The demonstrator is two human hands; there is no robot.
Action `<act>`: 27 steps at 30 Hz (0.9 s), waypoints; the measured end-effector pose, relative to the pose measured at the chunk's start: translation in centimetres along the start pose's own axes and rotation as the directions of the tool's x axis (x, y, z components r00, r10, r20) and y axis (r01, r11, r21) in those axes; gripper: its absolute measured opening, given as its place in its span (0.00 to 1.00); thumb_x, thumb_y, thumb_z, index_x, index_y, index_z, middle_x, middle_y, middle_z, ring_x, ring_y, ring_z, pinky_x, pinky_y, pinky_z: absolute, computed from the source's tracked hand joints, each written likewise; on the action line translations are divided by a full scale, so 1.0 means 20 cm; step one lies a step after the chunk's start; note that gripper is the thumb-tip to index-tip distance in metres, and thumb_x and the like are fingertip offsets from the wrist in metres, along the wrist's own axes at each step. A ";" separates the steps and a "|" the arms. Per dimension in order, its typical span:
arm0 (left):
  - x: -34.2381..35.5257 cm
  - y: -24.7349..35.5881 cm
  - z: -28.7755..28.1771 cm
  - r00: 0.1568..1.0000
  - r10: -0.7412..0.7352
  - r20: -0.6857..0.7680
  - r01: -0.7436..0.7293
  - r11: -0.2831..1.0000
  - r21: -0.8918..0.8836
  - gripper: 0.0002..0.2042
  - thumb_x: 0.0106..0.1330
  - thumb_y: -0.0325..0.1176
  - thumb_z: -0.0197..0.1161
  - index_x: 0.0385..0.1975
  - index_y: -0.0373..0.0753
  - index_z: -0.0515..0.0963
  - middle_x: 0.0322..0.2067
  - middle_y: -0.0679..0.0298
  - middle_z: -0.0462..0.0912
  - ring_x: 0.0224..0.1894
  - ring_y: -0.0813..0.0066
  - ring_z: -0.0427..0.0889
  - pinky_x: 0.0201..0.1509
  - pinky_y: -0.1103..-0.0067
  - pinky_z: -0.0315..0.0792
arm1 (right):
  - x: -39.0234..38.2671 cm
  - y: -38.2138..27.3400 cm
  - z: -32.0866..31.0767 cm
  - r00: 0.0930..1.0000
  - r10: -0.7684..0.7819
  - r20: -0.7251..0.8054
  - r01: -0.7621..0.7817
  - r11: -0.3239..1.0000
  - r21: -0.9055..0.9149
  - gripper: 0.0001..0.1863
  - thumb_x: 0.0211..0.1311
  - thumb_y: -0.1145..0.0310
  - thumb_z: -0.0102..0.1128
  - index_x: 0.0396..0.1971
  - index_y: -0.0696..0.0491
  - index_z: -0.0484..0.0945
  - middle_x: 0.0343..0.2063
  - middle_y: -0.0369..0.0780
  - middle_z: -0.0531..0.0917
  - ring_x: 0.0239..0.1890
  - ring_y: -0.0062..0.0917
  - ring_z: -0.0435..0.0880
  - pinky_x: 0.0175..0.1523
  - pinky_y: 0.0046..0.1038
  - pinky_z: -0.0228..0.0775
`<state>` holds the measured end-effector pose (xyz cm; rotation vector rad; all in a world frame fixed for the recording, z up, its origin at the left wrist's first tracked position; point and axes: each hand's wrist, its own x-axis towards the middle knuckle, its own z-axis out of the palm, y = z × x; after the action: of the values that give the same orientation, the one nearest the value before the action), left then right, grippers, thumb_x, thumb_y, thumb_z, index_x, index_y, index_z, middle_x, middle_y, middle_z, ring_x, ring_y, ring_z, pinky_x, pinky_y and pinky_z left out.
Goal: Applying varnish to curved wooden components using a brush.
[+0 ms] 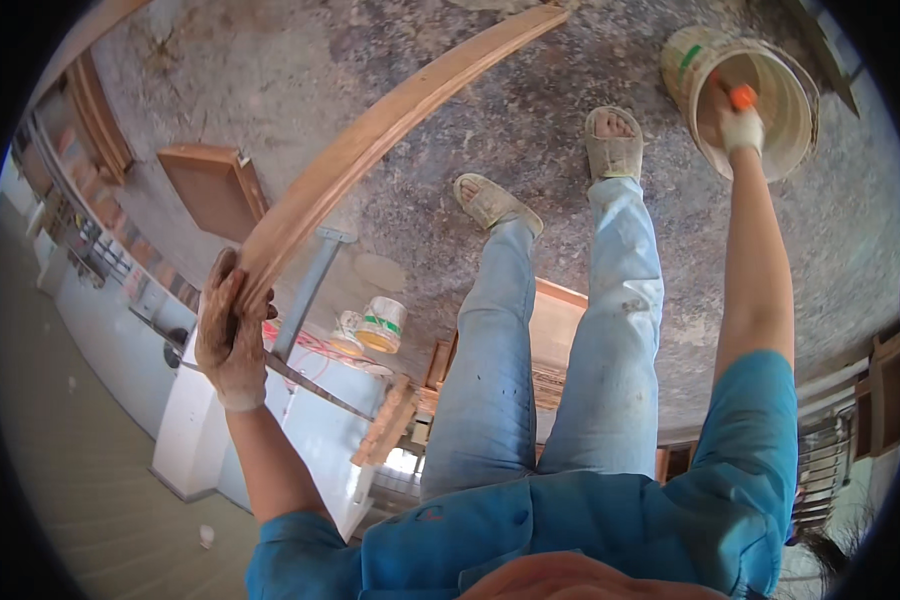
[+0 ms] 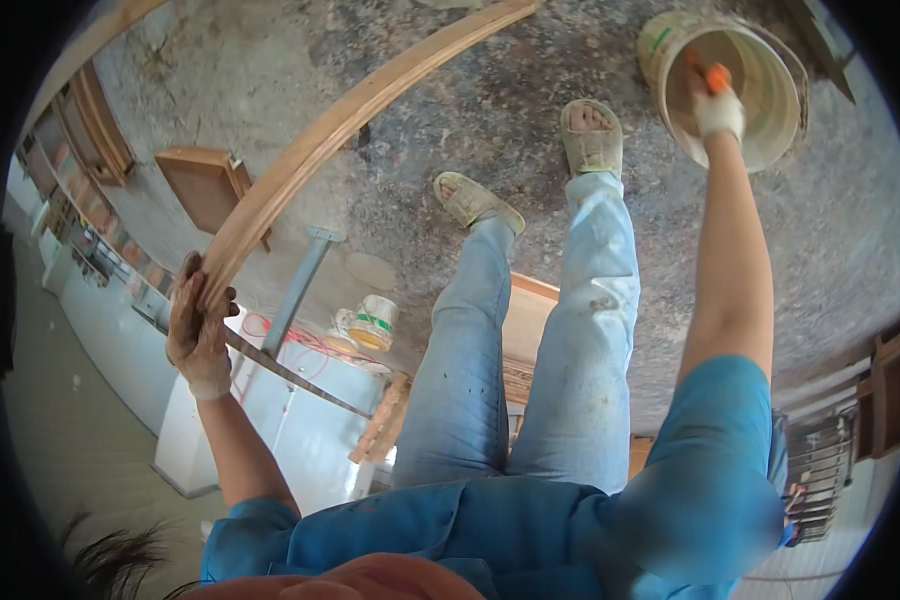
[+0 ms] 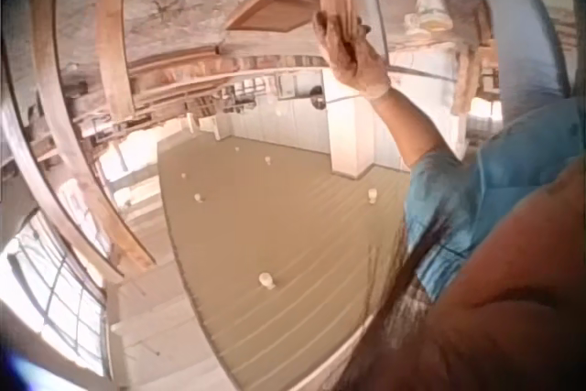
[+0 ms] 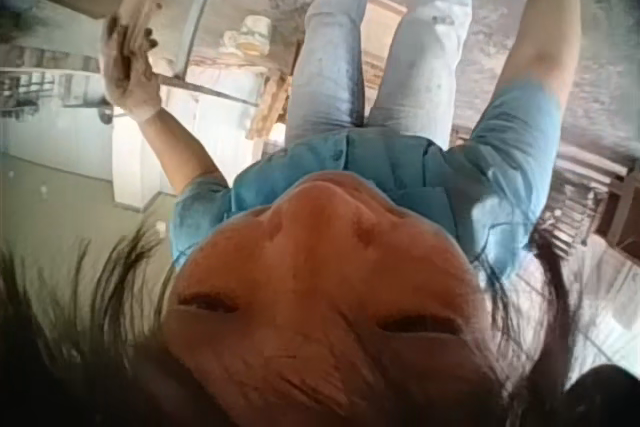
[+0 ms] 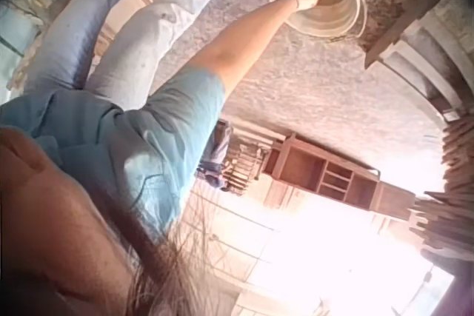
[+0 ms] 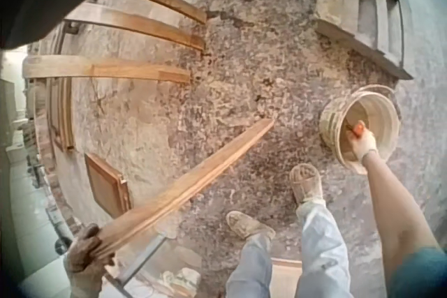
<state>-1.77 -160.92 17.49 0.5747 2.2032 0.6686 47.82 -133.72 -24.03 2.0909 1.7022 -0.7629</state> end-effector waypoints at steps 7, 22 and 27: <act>0.01 0.26 0.13 0.893 0.392 0.220 -0.442 0.855 0.272 0.20 0.60 0.17 0.55 0.53 0.35 0.75 0.65 0.45 0.58 0.59 0.55 0.68 0.46 0.77 0.76 | -0.28 -0.12 0.02 0.801 -0.428 -0.419 0.564 0.774 0.288 0.12 0.60 0.61 0.57 0.42 0.43 0.82 0.41 0.36 0.84 0.41 0.36 0.82 0.45 0.32 0.72; -0.06 0.07 0.10 0.967 0.255 -0.026 -0.246 0.953 0.177 0.30 0.60 0.16 0.53 0.65 0.35 0.58 0.64 0.50 0.61 0.59 0.61 0.69 0.55 0.74 0.72 | -0.92 -0.54 -0.28 0.898 -0.347 0.273 -0.311 -0.060 0.949 0.23 0.55 0.73 0.65 0.51 0.62 0.74 0.47 0.48 0.79 0.46 0.30 0.79 0.55 0.28 0.71; -0.08 -0.03 0.08 0.991 -0.026 -0.129 0.010 0.993 -0.121 0.30 0.61 0.18 0.54 0.65 0.33 0.57 0.60 0.52 0.67 0.55 0.65 0.73 0.54 0.77 0.71 | -1.23 -1.04 -0.02 0.727 -0.532 0.434 -0.528 -0.030 0.848 0.21 0.52 0.69 0.68 0.45 0.63 0.79 0.40 0.47 0.82 0.40 0.28 0.80 0.48 0.26 0.74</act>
<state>0.36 -161.78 17.07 0.4600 2.2668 0.8439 24.18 -148.17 -7.48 1.6565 0.3627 -3.1290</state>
